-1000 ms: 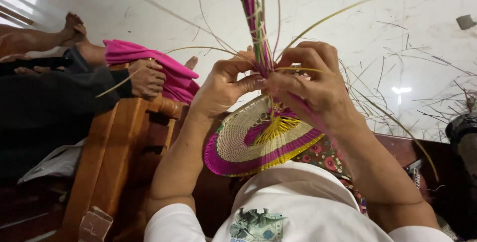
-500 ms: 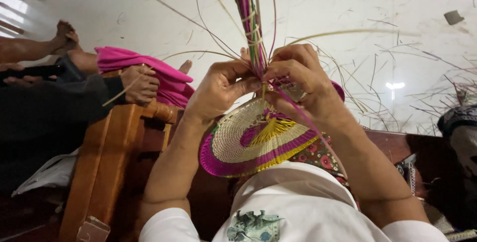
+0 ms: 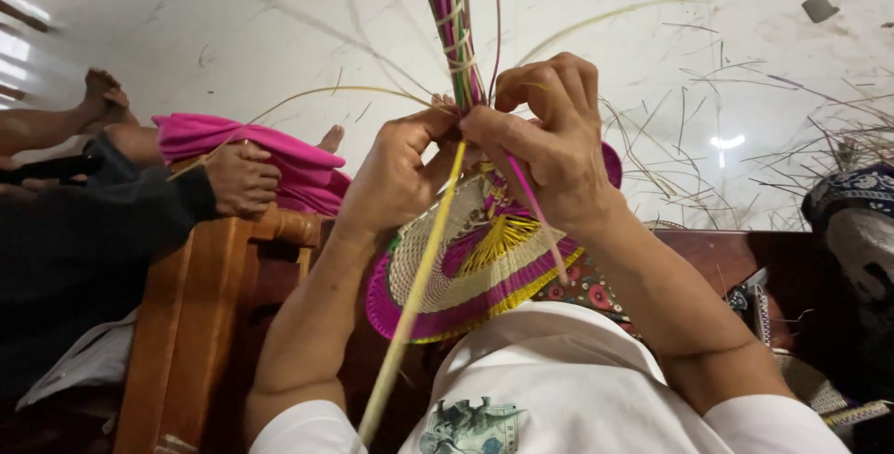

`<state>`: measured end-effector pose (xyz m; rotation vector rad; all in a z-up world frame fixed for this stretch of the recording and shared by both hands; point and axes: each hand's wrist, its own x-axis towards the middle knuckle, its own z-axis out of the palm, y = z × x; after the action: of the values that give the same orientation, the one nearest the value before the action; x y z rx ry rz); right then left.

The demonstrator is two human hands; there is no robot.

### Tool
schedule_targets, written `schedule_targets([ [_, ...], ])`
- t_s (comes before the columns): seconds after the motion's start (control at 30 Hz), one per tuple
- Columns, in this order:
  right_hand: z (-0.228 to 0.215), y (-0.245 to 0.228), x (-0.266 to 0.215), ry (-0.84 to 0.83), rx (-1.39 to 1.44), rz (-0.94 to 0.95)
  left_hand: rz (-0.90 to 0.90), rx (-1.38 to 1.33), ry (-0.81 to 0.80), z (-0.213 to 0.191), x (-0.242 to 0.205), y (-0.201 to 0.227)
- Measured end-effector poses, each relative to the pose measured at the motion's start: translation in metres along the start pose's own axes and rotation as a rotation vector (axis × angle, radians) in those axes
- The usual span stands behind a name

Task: A person is weaving a decorative handle onto a traditional woven fan using thin, colored strips of material.

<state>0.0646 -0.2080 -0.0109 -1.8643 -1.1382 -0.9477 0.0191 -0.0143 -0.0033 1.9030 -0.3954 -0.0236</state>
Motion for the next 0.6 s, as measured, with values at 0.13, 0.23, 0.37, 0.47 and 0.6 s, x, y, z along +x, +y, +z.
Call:
schedule_targets([
  [0.13,0.005,0.007,-0.006,0.077,0.132,0.055,0.05,0.168,-0.035,-0.005,0.004,0.02],
  [0.23,0.006,0.009,-0.011,0.089,0.129,0.076,0.339,0.986,-0.097,-0.027,-0.012,-0.057],
  [0.37,-0.009,-0.009,0.0,0.105,-0.028,0.02,0.037,0.354,0.029,-0.01,0.006,0.02],
  [0.47,-0.014,-0.015,0.004,0.097,-0.027,0.137,-0.099,0.354,0.055,-0.007,0.002,0.022],
  [0.6,-0.001,-0.008,-0.003,0.083,-0.038,0.164,-0.224,0.289,0.064,-0.005,0.001,0.023],
])
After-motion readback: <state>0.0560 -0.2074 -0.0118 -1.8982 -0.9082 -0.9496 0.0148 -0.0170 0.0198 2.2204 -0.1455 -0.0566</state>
